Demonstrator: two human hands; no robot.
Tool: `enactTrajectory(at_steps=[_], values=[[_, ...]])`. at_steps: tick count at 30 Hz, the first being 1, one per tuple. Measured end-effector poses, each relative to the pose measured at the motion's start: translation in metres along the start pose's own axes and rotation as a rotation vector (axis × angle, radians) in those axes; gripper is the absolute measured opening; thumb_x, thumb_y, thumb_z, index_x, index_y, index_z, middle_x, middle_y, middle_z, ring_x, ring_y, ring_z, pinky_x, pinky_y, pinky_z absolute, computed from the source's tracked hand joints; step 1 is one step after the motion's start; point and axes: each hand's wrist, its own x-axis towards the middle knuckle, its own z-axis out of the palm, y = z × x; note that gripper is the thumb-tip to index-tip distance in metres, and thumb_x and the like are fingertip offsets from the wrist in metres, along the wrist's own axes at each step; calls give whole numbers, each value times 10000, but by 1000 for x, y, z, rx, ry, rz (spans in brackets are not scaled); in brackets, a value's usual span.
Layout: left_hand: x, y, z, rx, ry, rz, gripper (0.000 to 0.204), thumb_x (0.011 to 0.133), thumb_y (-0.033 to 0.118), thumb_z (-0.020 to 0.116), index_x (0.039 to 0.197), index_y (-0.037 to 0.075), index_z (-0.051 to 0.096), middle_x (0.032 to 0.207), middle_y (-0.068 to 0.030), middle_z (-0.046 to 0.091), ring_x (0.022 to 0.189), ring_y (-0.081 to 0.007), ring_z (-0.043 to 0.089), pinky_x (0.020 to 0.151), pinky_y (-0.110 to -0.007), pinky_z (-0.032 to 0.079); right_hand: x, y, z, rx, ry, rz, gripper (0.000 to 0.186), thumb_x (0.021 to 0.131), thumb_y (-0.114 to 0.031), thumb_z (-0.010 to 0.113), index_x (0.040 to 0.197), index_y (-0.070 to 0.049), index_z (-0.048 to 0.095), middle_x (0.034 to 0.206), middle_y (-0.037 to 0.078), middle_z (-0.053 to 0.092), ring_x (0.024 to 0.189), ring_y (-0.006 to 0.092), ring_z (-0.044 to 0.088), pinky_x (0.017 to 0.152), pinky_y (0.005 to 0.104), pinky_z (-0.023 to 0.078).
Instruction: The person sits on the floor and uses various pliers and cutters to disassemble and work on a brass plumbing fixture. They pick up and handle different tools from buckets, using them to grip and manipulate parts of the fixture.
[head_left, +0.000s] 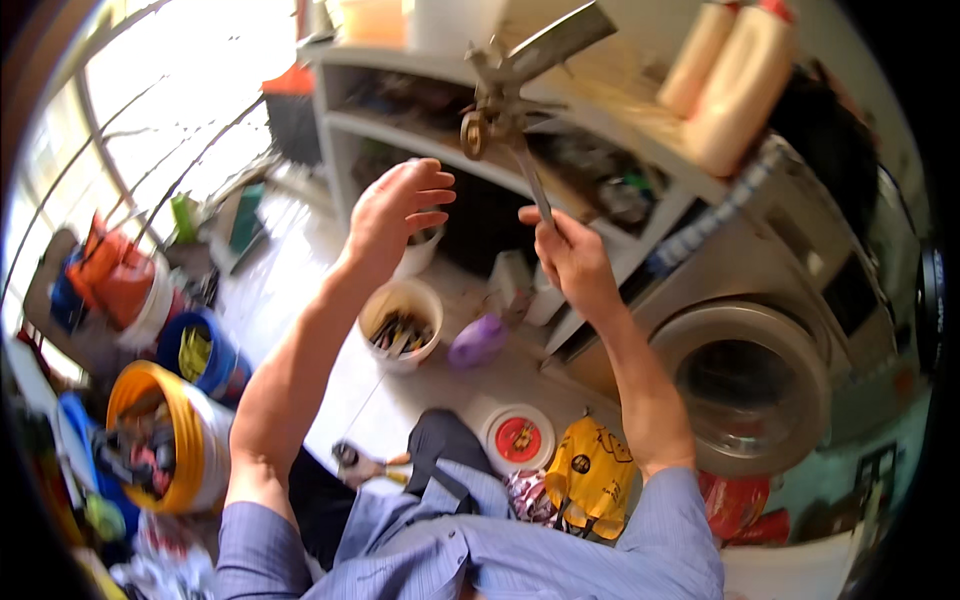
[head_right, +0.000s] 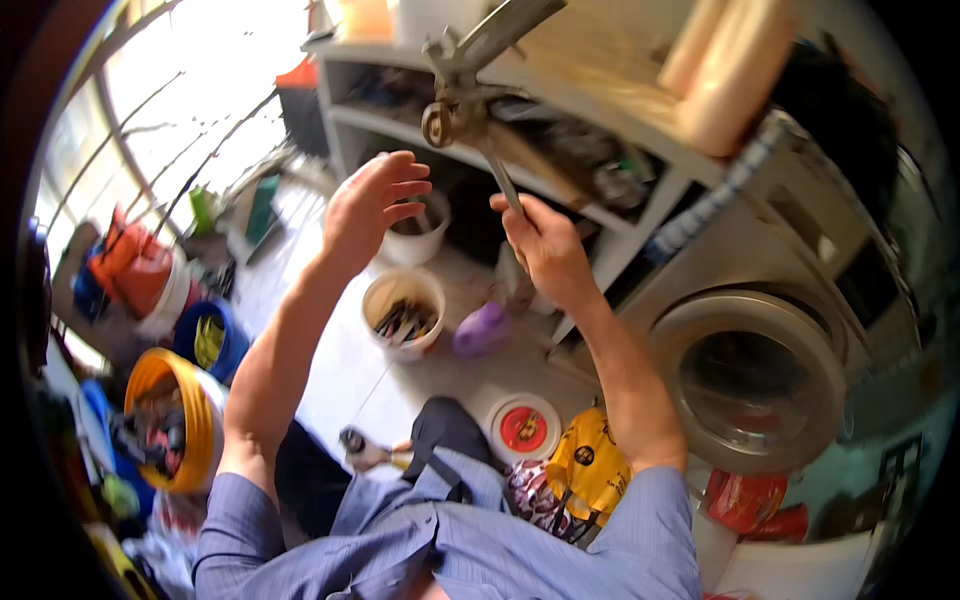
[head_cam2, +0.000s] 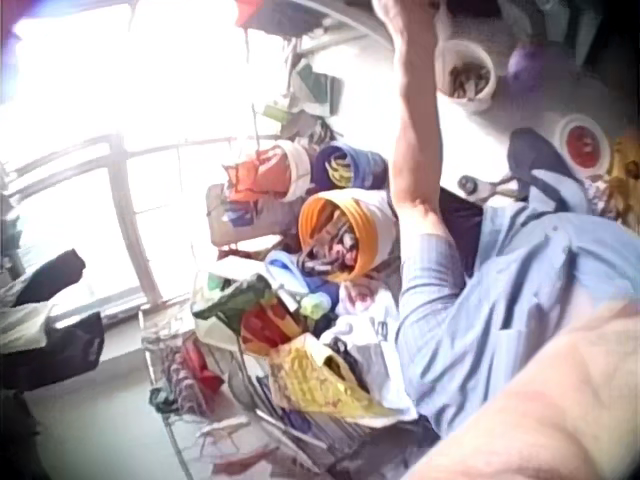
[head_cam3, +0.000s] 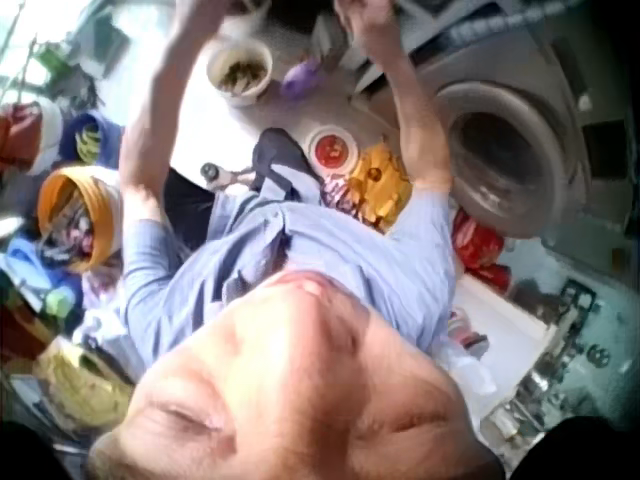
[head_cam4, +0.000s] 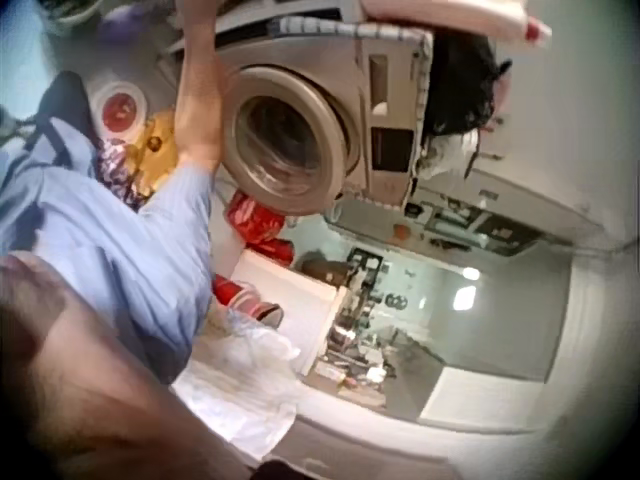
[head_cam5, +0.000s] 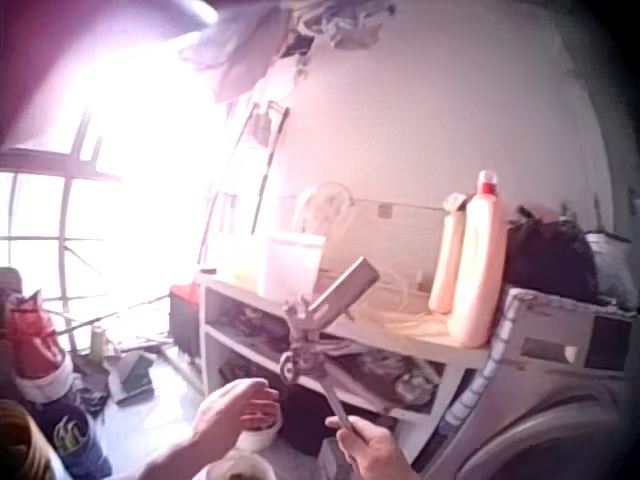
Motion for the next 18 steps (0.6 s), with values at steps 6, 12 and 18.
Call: enactTrajectory(at_steps=[6,12,18], values=[[-116,-14,-117,-187,255,-132,661,1013,628,486,1371,77,556,1287,-116,658,1217,-242,592,1023,-446,460,-67,93,95,-159,-410,128,277,1036,-180,612,1233,7,667,882,-41,608,763,61,515,689,229,452],[-237,-89,-155,-270,447,-365,432,1079,321,510,1317,-35,567,1135,-191,697,957,-251,727,846,-357,599,-105,140,143,-317,-752,100,236,971,-183,653,1164,-47,665,838,198,660,741,336,664,684,384,519],[-284,-113,-155,-390,557,-429,620,1050,552,467,1228,-20,628,1087,-210,719,989,-273,721,909,-416,578,-105,153,149,-334,-819,34,210,942,-147,682,1121,-38,692,844,172,670,735,317,663,674,367,521]])
